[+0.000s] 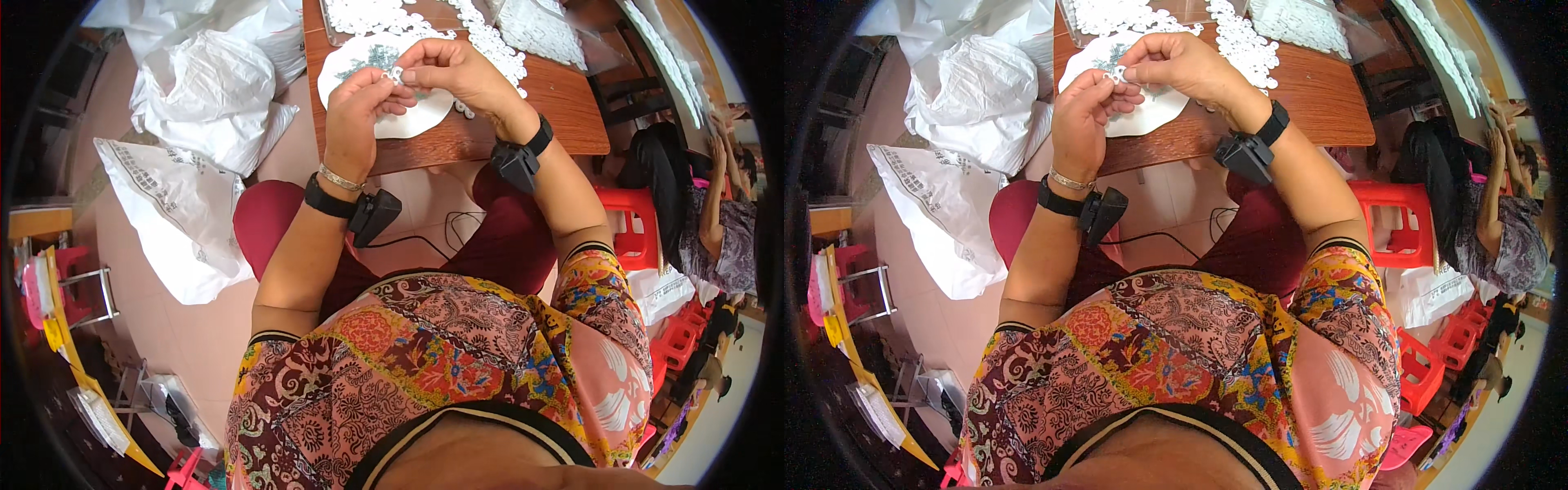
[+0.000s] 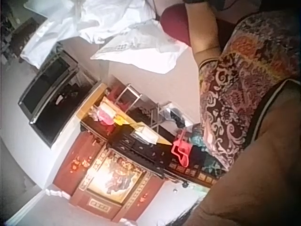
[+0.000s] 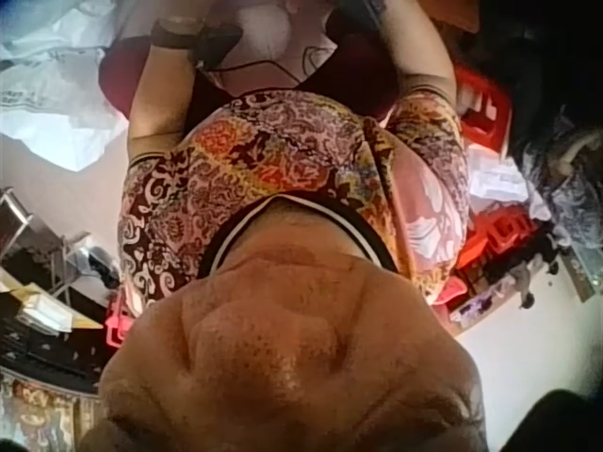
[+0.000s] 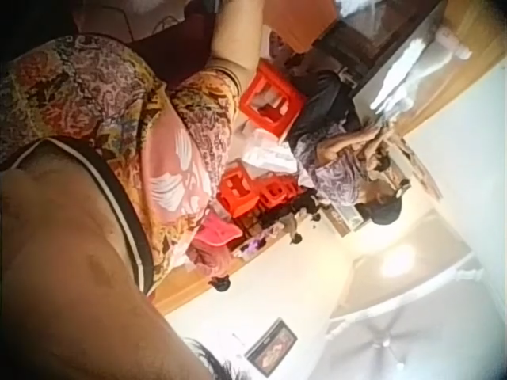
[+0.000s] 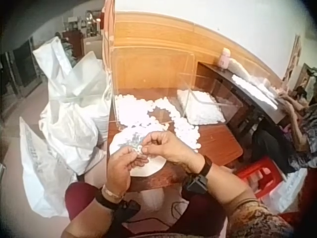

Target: Assembling small white plastic clips with circular grey inserts by hand.

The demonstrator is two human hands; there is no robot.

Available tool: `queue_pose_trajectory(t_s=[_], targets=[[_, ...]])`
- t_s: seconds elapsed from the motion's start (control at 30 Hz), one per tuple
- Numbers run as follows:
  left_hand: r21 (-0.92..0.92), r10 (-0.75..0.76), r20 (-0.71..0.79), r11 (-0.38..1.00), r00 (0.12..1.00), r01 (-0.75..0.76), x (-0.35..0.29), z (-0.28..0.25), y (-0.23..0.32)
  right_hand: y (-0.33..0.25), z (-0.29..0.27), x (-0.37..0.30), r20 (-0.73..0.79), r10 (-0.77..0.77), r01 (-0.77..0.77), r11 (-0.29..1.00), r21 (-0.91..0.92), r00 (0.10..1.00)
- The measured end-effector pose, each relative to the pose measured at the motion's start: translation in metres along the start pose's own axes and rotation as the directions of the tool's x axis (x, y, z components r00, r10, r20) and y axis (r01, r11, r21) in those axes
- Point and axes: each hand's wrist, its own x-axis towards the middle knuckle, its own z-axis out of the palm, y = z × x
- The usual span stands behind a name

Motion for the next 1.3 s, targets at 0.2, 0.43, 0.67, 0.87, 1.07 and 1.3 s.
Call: queue_pose_trajectory(t_s=[0.2, 0.43, 0.67, 0.87, 1.07, 1.3], targets=[[0.100, 0.024, 0.040, 0.995, 0.999, -0.028, 0.000, -0.001, 0.001, -0.001, -0.001, 0.000, -0.050, -0.121, 0.114, 0.987, -0.116, 0.991], [0.249, 0.037, -0.077, 0.968, 0.996, -0.017, -0.003, 0.002, -0.001, -0.002, -0.006, -0.001, -0.062, 0.049, -0.042, 0.993, 0.108, 0.997], [0.228, 0.038, -0.080, 0.973, 0.996, -0.019, -0.005, 0.003, 0.000, -0.002, -0.003, -0.002, -0.048, 0.042, -0.035, 0.991, 0.133, 0.998], [0.274, -0.002, -0.067, 0.961, 0.998, 0.021, -0.005, 0.000, 0.001, -0.002, -0.003, -0.003, -0.050, -0.020, 0.020, 1.000, -0.010, 0.999], [0.256, 0.011, -0.105, 0.967, 0.994, 0.016, -0.005, 0.005, 0.001, -0.009, 0.009, -0.009, -0.095, -0.109, 0.097, 0.988, -0.121, 0.990], [0.268, 0.010, -0.103, 0.963, 0.995, 0.018, -0.006, 0.002, -0.002, -0.011, 0.014, -0.012, -0.099, -0.145, 0.104, 0.936, -0.336, 0.985]])
